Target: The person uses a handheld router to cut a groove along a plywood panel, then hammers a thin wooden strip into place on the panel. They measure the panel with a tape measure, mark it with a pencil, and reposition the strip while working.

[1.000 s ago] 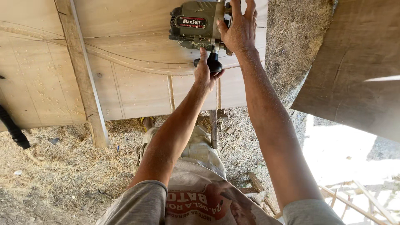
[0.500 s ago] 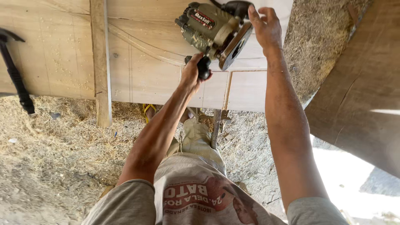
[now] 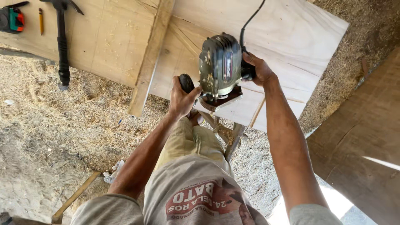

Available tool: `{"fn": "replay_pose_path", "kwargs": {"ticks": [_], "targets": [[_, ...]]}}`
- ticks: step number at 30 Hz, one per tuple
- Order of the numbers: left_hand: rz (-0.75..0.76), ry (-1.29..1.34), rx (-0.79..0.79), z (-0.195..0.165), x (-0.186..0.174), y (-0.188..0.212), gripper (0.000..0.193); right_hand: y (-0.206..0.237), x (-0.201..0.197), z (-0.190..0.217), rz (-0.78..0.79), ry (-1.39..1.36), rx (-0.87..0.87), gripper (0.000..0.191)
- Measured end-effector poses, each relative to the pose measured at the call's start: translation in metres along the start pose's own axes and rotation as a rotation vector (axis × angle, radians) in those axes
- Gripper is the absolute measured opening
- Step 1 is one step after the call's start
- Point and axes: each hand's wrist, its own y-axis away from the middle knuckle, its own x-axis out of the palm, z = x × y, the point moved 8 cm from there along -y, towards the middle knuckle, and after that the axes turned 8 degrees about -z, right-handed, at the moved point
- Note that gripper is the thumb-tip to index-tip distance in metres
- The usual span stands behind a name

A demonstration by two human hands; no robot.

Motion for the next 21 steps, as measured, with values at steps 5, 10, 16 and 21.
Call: {"fn": "replay_pose_path", "kwargs": {"ticks": [5, 10, 16, 21], "targets": [[-0.138, -0.03, 0.399, -0.012, -0.045, -0.037, 0.051, -0.041, 0.05, 0.053, -0.038, -0.134, -0.287, 0.024], [-0.348, -0.022, 0.529, -0.001, -0.075, -0.066, 0.049, -0.06, 0.105, 0.108, -0.056, 0.005, -0.451, 0.018], [-0.501, 0.106, 0.506, 0.022, -0.08, -0.068, 0.05, -0.077, 0.16, 0.15, 0.001, 0.229, -0.629, 0.022], [-0.595, 0.187, 0.446, 0.039, -0.068, -0.068, 0.049, -0.105, 0.167, 0.152, 0.092, 0.258, -0.682, 0.02]]}}
